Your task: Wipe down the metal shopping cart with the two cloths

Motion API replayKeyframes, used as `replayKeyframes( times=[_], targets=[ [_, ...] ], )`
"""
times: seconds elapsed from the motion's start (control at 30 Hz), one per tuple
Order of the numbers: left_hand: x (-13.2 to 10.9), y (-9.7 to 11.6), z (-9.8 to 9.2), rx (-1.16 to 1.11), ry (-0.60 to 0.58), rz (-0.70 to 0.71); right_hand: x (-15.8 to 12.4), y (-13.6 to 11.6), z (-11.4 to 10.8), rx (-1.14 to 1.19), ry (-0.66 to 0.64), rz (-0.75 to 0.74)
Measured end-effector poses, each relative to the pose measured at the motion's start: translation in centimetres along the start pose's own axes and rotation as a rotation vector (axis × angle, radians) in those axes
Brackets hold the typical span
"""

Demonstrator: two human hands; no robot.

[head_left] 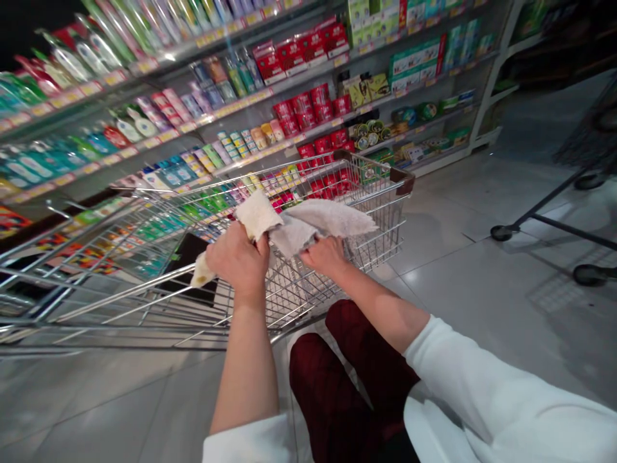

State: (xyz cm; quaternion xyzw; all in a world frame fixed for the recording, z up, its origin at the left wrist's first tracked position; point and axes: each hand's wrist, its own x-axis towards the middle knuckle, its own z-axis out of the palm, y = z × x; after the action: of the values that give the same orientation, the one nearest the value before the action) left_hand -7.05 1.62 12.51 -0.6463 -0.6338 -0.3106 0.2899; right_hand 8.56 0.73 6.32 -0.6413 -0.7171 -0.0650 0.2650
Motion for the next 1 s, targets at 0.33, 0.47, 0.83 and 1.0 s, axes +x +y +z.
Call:
replayKeyframes(
  times=[0.33,0.47,0.83,1.0],
  targets=[
    [0.1,0.5,-0.5,0.009,-0.033,-0.006,2.4,17.3,-0.9,-0.038,0.596,0.174],
    [0.1,0.7,-0.4,-0.002,-0.02,-0.024,2.4,21.3,-2.3,-0.009,0.663,0.156],
    [0.0,0.8,-0.3,-0.026,-0.033,-0.047,3.0,9.0,-0.8,0.105,0.673,0.106],
    [0.0,0.8,-0.1,-0.027,-0.013,-0.05,3.1,-1.0,-0.5,0.126,0.563,-0.142]
  ],
)
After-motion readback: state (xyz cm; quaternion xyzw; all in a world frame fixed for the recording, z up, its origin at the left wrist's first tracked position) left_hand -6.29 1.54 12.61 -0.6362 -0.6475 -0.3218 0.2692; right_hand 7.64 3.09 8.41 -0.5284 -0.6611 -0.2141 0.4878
